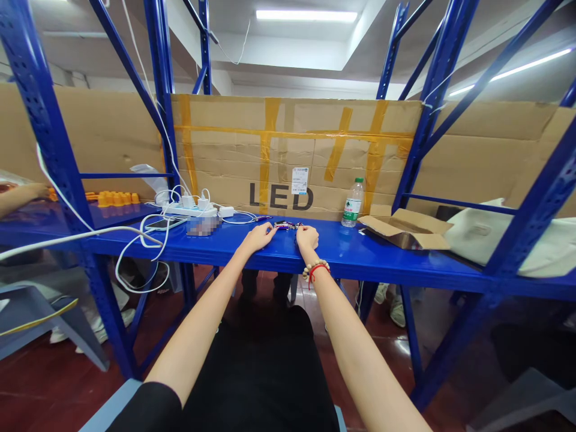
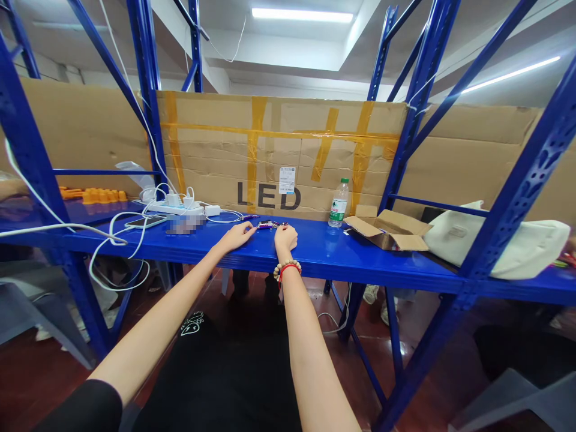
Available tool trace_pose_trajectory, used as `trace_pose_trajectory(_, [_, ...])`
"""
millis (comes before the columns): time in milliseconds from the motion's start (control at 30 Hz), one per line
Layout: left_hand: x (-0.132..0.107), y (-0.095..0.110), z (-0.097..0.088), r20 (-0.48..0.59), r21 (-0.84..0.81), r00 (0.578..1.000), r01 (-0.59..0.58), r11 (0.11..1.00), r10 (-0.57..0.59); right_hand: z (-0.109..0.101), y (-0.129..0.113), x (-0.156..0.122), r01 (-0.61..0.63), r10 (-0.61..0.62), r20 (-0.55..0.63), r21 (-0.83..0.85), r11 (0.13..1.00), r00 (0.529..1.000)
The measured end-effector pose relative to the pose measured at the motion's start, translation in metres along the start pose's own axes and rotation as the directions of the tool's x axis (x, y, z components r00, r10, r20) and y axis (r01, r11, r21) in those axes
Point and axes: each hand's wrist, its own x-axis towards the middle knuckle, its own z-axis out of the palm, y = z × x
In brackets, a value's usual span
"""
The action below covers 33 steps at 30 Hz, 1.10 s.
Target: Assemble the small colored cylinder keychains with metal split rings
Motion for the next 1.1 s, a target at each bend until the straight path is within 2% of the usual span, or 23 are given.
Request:
trace_pose_trajectory(133, [0.000,0.000,0.000,0.003,-0.003,1.000,-0.003,1.000,0.003,0.003,0.001,0.001,-0.002,0.001,0.027,0.042,0.999,1.000])
trace_pose_trajectory(400, [0.000,-0.003,0.001,-0.017,0.020,0.999,-0.042,0.999,0.043,0.012,0.006,0.008,0.147,-0.186,0.187,0.206,0.967,0.964])
trace_pose_trajectory(467, [0.000,-0.003,0.001,-0.024,0.030,0.997,-0.066,0.997,0.067,0.015,0.007,0.009,0.168,-0.241,0.254,0.277,0.946,0.937])
trace_pose_trajectory(600, [0.000,-0.002,0.000,-0.038,0.049,0.992,-0.116,0.992,0.118,0.018,0.005,0.008,0.191,-0.379,0.381,0.446,0.874,0.844])
trace_pose_trajectory(733, [-0.001,-0.001,-0.001,-0.018,0.049,0.987,-0.160,0.986,0.161,0.016,0.003,0.005,0.186,-0.456,0.409,0.549,0.815,0.790])
trace_pose_trajectory(867, [0.000,-0.001,0.000,0.012,0.046,0.982,-0.187,0.981,0.187,0.014,0.003,0.005,0.166,-0.467,0.405,0.590,0.790,0.786])
trace_pose_trajectory(1100, [0.001,-0.001,0.002,0.041,0.073,0.985,-0.171,0.983,0.168,0.017,0.005,0.009,0.135,-0.427,0.380,0.597,0.791,0.820])
